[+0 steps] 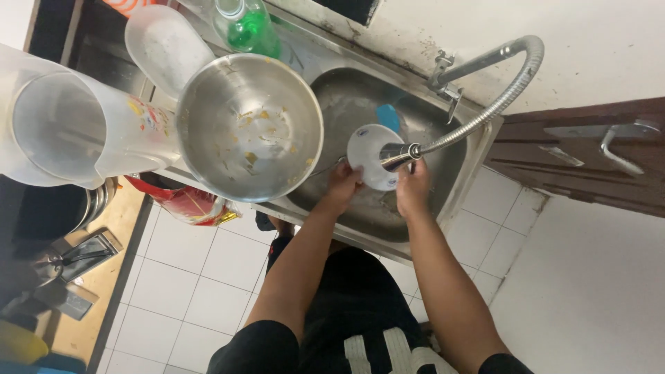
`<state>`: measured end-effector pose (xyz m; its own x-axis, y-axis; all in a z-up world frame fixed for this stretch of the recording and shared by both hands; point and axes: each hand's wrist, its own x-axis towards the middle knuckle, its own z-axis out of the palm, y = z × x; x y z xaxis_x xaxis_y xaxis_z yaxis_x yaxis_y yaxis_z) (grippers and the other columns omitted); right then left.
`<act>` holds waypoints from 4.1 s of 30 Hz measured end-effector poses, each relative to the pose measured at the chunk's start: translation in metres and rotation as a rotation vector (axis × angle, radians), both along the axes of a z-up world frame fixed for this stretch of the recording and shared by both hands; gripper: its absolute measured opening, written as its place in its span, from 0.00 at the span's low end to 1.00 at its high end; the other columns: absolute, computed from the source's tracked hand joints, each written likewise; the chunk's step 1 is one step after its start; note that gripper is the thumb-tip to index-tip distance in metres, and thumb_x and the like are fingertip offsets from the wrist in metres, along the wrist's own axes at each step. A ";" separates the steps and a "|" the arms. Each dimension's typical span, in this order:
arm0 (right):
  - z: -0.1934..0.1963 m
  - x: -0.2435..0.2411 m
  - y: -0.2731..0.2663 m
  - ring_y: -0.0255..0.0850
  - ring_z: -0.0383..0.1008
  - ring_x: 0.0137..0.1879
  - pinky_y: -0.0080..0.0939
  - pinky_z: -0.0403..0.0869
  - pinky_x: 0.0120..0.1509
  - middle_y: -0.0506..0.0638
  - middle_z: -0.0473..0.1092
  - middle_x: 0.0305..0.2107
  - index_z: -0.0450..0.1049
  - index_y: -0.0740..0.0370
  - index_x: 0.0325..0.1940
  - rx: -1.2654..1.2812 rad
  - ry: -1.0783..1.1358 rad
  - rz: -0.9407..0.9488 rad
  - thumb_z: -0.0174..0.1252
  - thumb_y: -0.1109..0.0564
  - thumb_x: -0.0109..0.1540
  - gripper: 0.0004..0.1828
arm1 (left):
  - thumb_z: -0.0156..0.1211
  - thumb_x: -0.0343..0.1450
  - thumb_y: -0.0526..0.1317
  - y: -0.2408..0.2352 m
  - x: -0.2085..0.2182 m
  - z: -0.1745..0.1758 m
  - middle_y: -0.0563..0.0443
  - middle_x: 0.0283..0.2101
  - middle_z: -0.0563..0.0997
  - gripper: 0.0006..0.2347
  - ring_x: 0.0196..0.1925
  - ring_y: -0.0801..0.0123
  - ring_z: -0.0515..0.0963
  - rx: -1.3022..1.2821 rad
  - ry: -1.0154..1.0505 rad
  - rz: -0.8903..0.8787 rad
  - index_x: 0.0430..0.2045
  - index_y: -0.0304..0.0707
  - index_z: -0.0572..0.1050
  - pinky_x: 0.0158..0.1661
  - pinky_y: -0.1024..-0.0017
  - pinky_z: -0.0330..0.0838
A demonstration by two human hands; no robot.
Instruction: The person pours batter from a large metal bowl into two smaller metal bowls using a blue spatula, then moves the bowls to a nearby table. The person then washes the spatula, a yellow ladle, a small white bowl, and the large metal bowl in the sink using a sponge and running water.
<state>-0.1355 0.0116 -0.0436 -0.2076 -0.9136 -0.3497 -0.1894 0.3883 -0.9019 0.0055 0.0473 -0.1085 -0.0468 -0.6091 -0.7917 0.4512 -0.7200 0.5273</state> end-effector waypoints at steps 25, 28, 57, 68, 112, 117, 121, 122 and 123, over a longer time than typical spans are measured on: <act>-0.063 0.008 -0.076 0.45 0.69 0.69 0.51 0.70 0.68 0.46 0.73 0.59 0.77 0.47 0.57 0.283 0.009 0.518 0.70 0.47 0.61 0.21 | 0.57 0.66 0.38 0.025 0.037 0.037 0.27 0.60 0.58 0.33 0.51 0.39 0.77 0.158 -0.045 0.237 0.65 0.26 0.50 0.42 0.55 0.83; 0.005 0.006 -0.038 0.53 0.57 0.77 0.57 0.59 0.78 0.59 0.62 0.69 0.69 0.58 0.68 0.480 -0.247 0.329 0.58 0.45 0.66 0.27 | 0.58 0.72 0.46 0.020 0.036 0.077 0.28 0.64 0.57 0.34 0.64 0.41 0.68 0.141 0.019 0.216 0.68 0.27 0.48 0.55 0.49 0.76; 0.043 0.001 0.022 0.56 0.72 0.45 0.51 0.72 0.47 0.59 0.68 0.39 0.72 0.58 0.64 -0.734 0.924 0.630 0.43 0.61 0.69 0.20 | 0.38 0.77 0.59 -0.018 0.001 0.079 0.34 0.71 0.62 0.31 0.73 0.45 0.61 0.038 0.351 0.258 0.69 0.34 0.57 0.70 0.48 0.57; 0.034 0.022 -0.004 0.51 0.67 0.71 0.55 0.77 0.55 0.53 0.61 0.71 0.69 0.51 0.62 -0.643 0.890 0.980 0.45 0.48 0.71 0.17 | 0.40 0.75 0.67 -0.015 0.015 0.099 0.39 0.55 0.79 0.31 0.63 0.53 0.75 0.119 -0.308 -0.035 0.50 0.37 0.76 0.63 0.53 0.63; -0.010 -0.077 0.069 0.45 0.69 0.23 0.47 0.62 0.25 0.45 0.70 0.21 0.74 0.50 0.27 -0.566 1.437 0.423 0.50 0.44 0.78 0.26 | 0.47 0.76 0.42 0.047 -0.022 0.075 0.39 0.53 0.80 0.16 0.54 0.48 0.80 -0.185 -0.703 -1.104 0.49 0.32 0.78 0.45 0.53 0.79; -0.002 -0.081 0.052 0.51 0.68 0.21 0.51 0.60 0.25 0.53 0.69 0.17 0.73 0.58 0.23 -0.431 1.259 0.510 0.45 0.43 0.80 0.33 | 0.45 0.74 0.54 0.066 0.000 0.140 0.45 0.72 0.64 0.28 0.73 0.50 0.62 -0.366 -0.798 -1.161 0.70 0.44 0.59 0.61 0.36 0.62; 0.013 -0.083 0.056 0.46 0.67 0.20 0.45 0.61 0.24 0.47 0.69 0.17 0.76 0.53 0.24 -0.625 1.383 0.504 0.47 0.43 0.80 0.32 | 0.67 0.58 0.56 0.070 0.018 0.222 0.38 0.72 0.62 0.47 0.72 0.49 0.62 -0.568 -0.664 -1.007 0.73 0.41 0.52 0.66 0.56 0.59; 0.039 -0.077 0.058 0.46 0.67 0.20 0.45 0.61 0.24 0.47 0.69 0.17 0.76 0.53 0.24 -0.633 1.382 0.500 0.47 0.43 0.80 0.32 | 0.67 0.58 0.56 0.070 0.014 0.214 0.38 0.72 0.62 0.47 0.72 0.49 0.62 -0.572 -0.671 -1.004 0.73 0.41 0.52 0.66 0.56 0.59; 0.065 -0.071 0.061 0.53 0.70 0.24 0.51 0.63 0.28 0.55 0.72 0.20 0.76 0.60 0.25 -0.363 1.256 0.524 0.41 0.41 0.80 0.36 | 0.70 0.58 0.56 0.073 0.009 0.206 0.35 0.72 0.61 0.48 0.72 0.46 0.62 -0.699 -0.688 -0.990 0.73 0.41 0.50 0.66 0.54 0.60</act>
<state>-0.2070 0.0723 0.0211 0.1870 -0.9790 0.0806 -0.9796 -0.1920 -0.0589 0.0143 0.1203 0.0972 -0.4151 -0.8263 -0.3806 -0.5789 -0.0828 0.8112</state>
